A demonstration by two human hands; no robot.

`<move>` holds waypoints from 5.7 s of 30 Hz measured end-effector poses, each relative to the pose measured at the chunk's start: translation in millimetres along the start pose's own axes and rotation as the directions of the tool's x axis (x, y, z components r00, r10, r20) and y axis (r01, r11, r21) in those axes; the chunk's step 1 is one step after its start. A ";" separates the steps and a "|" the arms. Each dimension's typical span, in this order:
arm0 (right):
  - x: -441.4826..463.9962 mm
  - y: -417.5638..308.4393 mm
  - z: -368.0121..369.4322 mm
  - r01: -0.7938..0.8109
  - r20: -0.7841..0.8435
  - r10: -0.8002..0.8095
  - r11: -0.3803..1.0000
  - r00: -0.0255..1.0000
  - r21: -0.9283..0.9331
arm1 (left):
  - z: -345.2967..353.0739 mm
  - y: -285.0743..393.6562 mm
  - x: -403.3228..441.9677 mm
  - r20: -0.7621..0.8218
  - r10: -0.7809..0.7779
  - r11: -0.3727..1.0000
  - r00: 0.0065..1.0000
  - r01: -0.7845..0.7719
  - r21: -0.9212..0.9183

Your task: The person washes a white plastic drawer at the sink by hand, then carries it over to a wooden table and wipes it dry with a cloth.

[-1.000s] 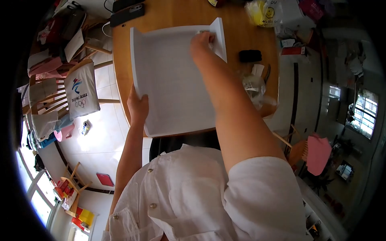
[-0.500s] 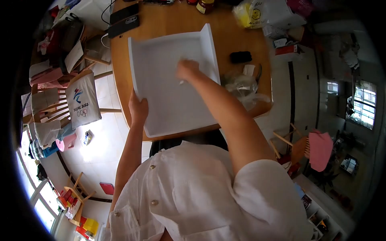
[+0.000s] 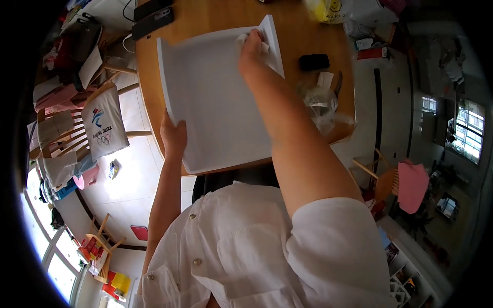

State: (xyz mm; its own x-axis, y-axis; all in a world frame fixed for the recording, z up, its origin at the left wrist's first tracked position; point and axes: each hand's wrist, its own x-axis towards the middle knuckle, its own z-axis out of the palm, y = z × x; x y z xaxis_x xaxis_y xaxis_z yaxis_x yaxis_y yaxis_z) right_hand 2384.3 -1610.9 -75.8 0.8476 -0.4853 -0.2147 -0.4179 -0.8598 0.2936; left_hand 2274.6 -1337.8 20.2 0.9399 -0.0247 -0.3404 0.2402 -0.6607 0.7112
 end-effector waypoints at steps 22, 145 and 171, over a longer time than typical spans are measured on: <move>-54.2 21.8 -25.5 0.323 -0.246 -0.296 0.943 0.923 0.080 | 1.0 1.4 1.5 -0.012 0.016 0.999 1.000 -0.017 -0.045; -168.2 1.8 -1.7 0.965 0.062 -0.981 -0.166 -0.182 0.203 | 28.0 -63.1 -104.8 0.254 -0.244 0.859 0.936 0.330 -0.390; -2.0 87.8 -66.1 0.788 -0.690 -0.500 0.593 0.524 0.168 | 62.8 -54.4 -149.7 0.690 -0.248 0.207 0.680 0.733 -0.648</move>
State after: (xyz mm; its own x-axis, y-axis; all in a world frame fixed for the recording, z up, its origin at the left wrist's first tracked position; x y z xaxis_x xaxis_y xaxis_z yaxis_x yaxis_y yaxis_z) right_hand 2367.5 -1674.9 12.0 0.8784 0.2858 0.3831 0.3649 -0.9187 -0.1514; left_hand 2105.6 -1345.2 -6.2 0.4123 -0.3704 -0.8324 0.8957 0.3317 0.2961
